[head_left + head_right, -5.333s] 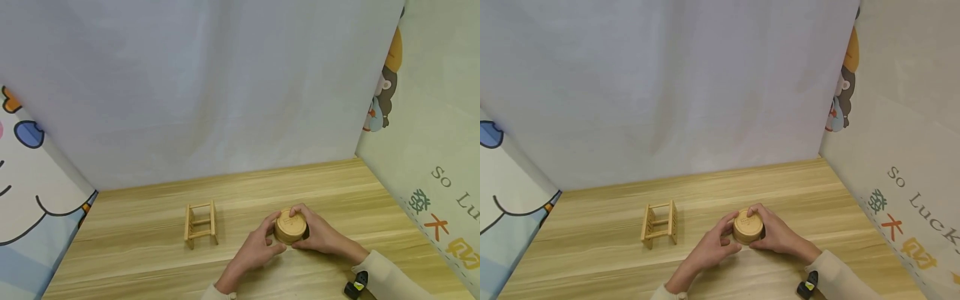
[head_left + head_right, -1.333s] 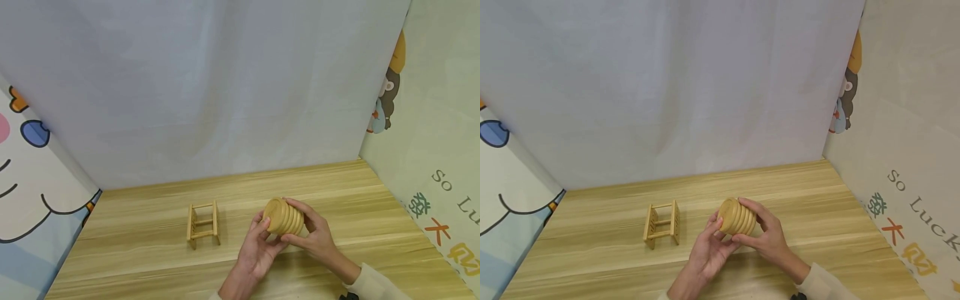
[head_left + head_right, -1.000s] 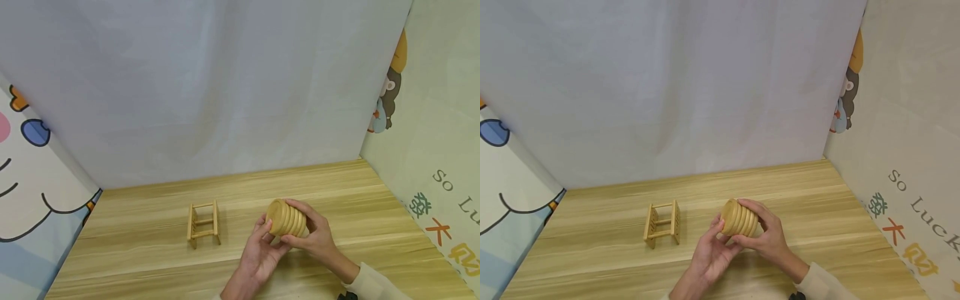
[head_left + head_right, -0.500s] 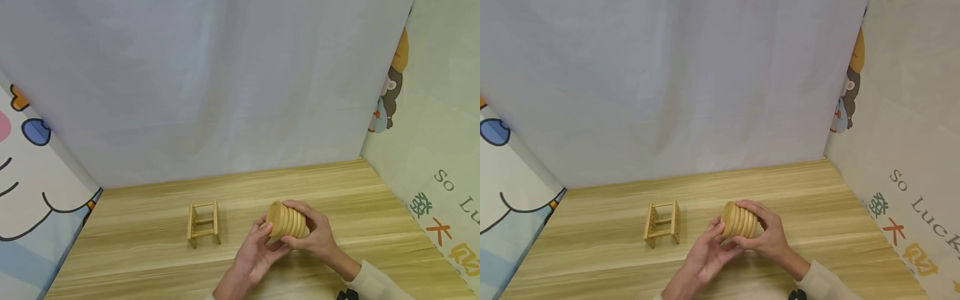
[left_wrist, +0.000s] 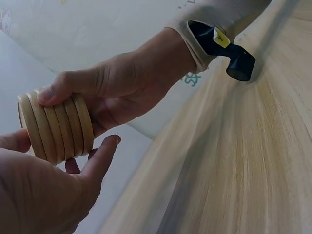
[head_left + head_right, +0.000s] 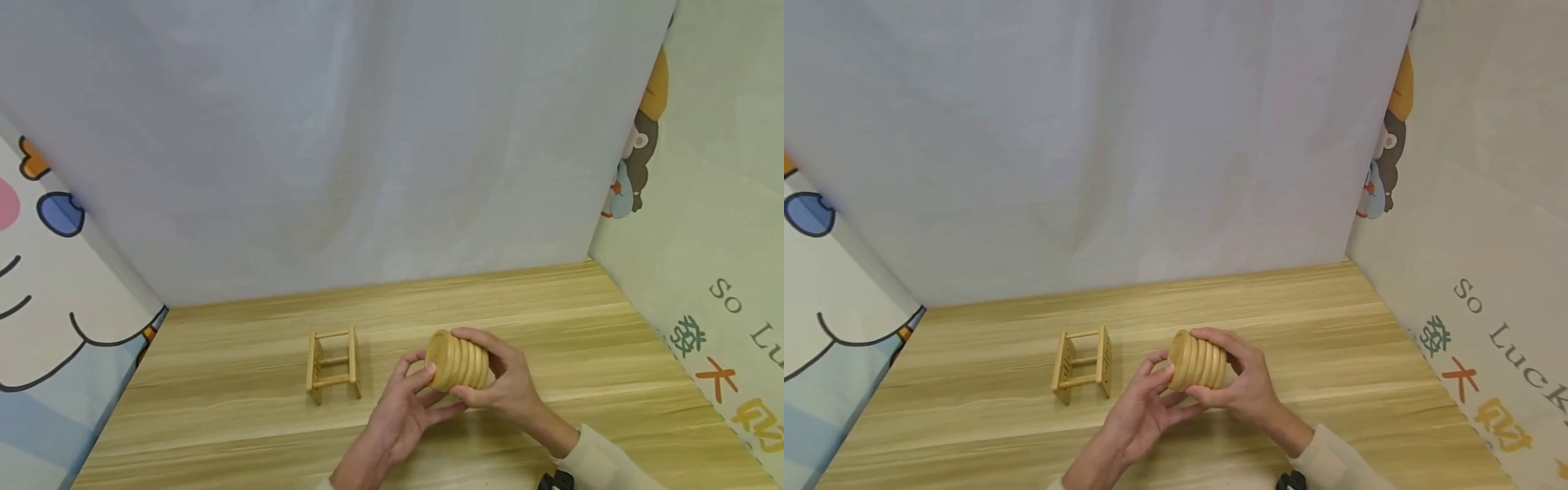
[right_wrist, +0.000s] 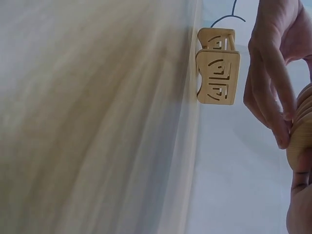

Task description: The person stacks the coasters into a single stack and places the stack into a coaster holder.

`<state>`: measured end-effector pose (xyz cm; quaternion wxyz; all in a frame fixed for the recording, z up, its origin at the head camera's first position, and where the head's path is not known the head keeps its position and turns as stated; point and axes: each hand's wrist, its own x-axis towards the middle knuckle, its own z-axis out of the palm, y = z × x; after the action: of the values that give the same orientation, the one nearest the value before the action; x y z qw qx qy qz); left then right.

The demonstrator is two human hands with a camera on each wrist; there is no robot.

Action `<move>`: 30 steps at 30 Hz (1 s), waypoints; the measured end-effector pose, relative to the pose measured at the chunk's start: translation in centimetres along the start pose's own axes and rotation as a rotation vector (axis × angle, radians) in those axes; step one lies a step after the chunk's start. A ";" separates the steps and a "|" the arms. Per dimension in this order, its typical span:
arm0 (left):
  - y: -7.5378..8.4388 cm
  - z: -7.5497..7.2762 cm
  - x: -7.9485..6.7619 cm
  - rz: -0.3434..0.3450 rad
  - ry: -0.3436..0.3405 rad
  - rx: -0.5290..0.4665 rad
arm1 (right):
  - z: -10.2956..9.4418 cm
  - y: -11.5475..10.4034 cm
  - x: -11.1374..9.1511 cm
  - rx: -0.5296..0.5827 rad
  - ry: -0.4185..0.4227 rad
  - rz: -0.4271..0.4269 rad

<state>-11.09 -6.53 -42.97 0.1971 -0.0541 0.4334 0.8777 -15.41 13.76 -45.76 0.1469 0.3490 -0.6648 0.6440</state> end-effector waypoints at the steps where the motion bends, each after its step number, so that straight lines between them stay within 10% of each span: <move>1: 0.0 -0.1 -0.1 0.006 0.004 0.009 | 0.1 0.0 0.0 0.002 0.000 0.004; 30: 1.2 -1.8 -1.7 0.241 0.104 0.236 | 2.5 -0.1 2.2 0.032 -0.078 0.057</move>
<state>-10.15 -9.14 -42.71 0.0729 -0.0233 0.5462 0.8342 -16.26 10.79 -44.60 0.0968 0.3570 -0.6691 0.6446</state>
